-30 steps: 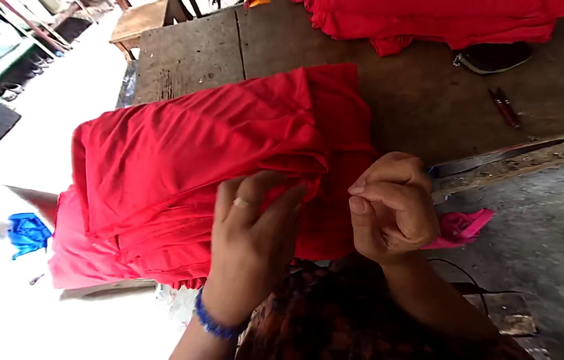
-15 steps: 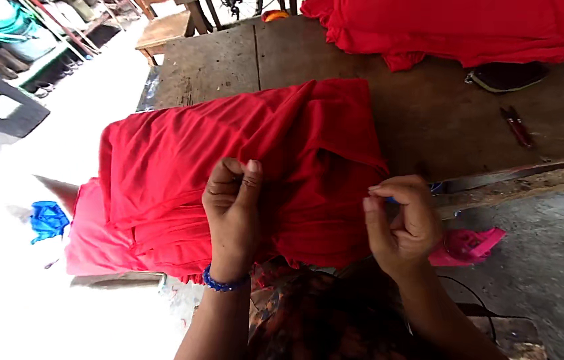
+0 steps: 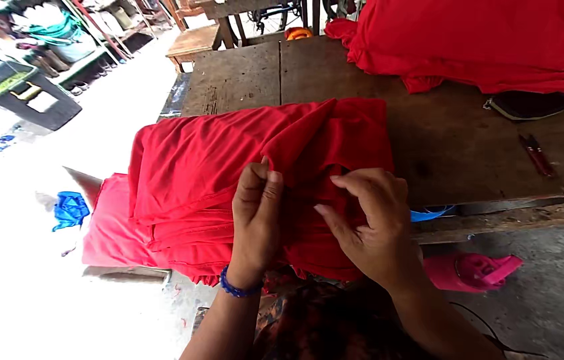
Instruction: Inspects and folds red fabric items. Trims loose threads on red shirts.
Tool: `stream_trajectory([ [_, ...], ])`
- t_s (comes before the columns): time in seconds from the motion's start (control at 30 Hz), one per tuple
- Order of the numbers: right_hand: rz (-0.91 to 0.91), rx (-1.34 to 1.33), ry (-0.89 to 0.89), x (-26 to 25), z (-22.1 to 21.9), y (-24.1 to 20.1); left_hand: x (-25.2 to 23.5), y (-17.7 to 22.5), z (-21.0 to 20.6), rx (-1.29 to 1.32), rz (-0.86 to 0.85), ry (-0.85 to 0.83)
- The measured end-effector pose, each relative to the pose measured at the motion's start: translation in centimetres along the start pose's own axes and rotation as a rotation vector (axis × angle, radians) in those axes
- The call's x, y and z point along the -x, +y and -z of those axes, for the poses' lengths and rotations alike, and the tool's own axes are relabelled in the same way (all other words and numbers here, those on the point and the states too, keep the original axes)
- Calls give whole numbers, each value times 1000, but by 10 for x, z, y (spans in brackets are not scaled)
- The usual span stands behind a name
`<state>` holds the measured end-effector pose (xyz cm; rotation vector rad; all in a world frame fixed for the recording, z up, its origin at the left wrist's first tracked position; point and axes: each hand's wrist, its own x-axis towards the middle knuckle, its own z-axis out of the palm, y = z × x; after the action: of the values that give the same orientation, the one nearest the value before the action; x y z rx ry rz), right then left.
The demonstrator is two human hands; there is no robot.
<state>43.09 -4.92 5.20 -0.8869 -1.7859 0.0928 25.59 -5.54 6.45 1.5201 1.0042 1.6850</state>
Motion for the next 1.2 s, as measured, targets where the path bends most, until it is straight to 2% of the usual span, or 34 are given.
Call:
stream_trajectory([
  [0.07,-28,16,-48,-8,-7,-1,4,1,-3,-150,-125,-114],
  [0.2,-103,-77,-27,-8,-27,11,15,-4,-13,-132,-204,-297],
  [0.33,-114,-250,129,-3,-26,16,15,-7,-13,-362,-270,-147],
  [0.5,-56,-219,248,-9,-11,19,-4,-2,4,-697,-259,8],
  [0.7,-66,-218,196,14,-8,28,-11,-3,11,-788,-231,-24],
  [0.8,-115,48,274,25,31,59,-22,1,7,-962,-271,-82],
  [0.9,-332,445,160,17,102,112,-43,10,2,-1096,-346,-109],
  [1.0,-619,640,41,4,155,173,-61,14,9,-881,-308,34],
  [1.1,-833,750,-103,5,177,223,-72,7,34,-701,-157,253],
  [1.2,-985,840,-266,11,181,257,-73,-2,52,-594,123,296],
])
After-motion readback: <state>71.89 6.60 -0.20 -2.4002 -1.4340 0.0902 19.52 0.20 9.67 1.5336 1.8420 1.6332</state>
